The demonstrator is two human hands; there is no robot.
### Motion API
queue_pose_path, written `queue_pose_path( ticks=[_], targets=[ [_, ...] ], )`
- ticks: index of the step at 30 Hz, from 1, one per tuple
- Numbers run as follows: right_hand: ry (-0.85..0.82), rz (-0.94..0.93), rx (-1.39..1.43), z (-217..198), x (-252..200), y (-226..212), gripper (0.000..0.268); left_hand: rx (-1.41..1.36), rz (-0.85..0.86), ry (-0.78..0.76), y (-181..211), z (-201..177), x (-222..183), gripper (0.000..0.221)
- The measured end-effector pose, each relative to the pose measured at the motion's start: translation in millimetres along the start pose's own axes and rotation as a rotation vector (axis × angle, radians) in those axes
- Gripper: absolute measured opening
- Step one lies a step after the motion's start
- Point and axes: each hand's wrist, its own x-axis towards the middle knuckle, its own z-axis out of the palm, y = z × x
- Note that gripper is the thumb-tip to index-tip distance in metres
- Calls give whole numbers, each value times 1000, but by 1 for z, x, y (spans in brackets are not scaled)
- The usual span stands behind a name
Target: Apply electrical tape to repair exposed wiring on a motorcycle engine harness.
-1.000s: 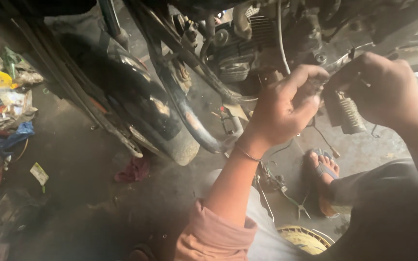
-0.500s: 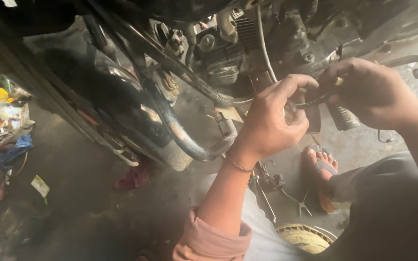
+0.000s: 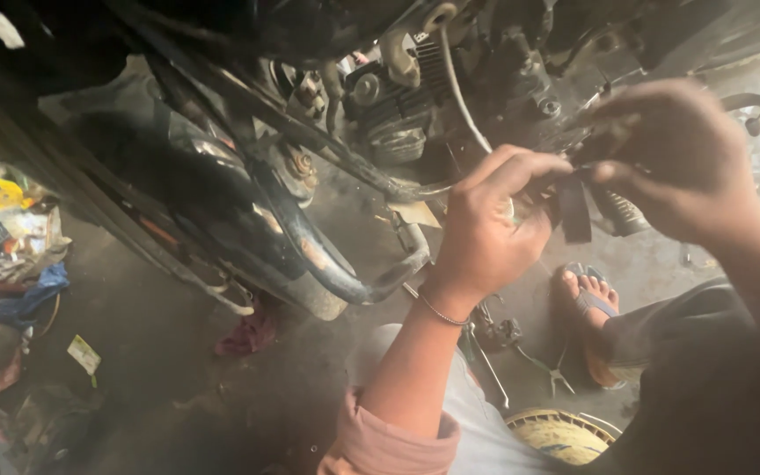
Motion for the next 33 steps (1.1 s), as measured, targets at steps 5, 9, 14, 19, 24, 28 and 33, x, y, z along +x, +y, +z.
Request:
queue_pose_path(
  ticks=[5,9,14,19,24,28,33],
  targets=[
    [45,-228,-560,5,-14,-41,45,16,5,71,-9,7,-3,26],
    [-142,-168,-590,12,-22,-31,29,-25,-56,-17,5,-3,6,29],
    [-71,4,-426,8,-33,-19,23,-30,-130,-28,-3,-3,6,16],
    [-152,-38,-480,10,-32,-16,28,2,-253,-45,4,-1,9,9],
    [-102,14,-565,20,-37,5,33,65,-179,-44,4,0,9,7],
    [-78,138,-472,20,-42,15,31,105,-100,-23,2,2,8,7],
    [-4,136,-142,13,-50,28,16,357,31,27,-5,4,5,5]
  ],
)
